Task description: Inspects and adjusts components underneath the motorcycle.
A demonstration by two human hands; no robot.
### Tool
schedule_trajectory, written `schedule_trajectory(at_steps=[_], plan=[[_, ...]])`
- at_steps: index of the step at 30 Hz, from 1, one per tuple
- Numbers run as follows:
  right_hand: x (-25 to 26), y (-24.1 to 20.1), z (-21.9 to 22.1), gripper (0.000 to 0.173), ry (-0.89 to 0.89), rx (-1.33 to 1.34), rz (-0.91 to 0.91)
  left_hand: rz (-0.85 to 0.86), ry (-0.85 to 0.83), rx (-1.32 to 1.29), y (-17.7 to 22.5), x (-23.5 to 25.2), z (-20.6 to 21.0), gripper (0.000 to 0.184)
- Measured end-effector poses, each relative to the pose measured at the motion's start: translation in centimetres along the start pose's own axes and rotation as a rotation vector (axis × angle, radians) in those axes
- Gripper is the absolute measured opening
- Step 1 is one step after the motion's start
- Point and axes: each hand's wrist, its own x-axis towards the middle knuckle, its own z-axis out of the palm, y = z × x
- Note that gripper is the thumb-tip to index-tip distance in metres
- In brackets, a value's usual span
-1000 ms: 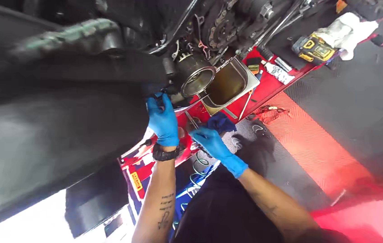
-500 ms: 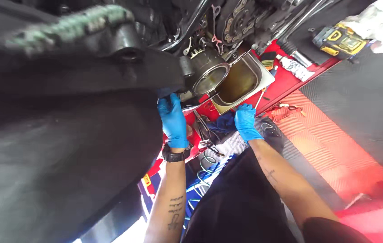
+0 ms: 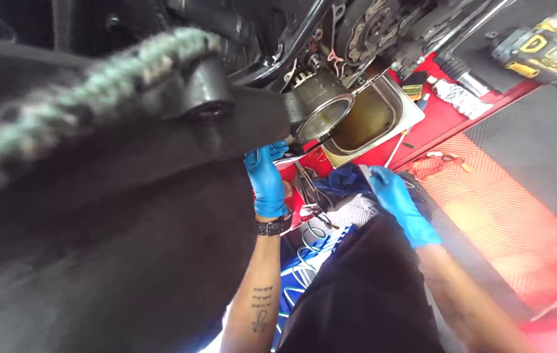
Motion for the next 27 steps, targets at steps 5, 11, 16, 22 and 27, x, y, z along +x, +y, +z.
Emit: schedule_trajectory(at_steps=[5, 11, 16, 22, 27], plan=[[-3.6, -9.3, 2.2, 0.023, -0.013, 0.481, -0.246, 0.168, 0.013, 0.146, -1.1, 0.1, -0.3, 0.022], [-0.3, -18.5, 8.3, 0.023, 0.346, 0.429, -0.476, 0.18, -0.011, 0.186, -0.9, 0.5, -0.7, 0.022], [0.8, -19.6, 11.7, 0.019, 0.771, 0.268, -0.572, 0.201, -0.037, 0.188, -0.8, 0.5, -1.0, 0.021], [1.2, -20.5, 12.0, 0.025, 0.813, 0.255, -0.648, 0.238, -0.048, 0.196, -0.4, 0.4, -1.0, 0.023], [1.6, -19.9, 12.1, 0.026, 0.841, 0.22, -0.676, 0.197, -0.052, 0.179, 0.0, 0.4, -0.9, 0.025]])
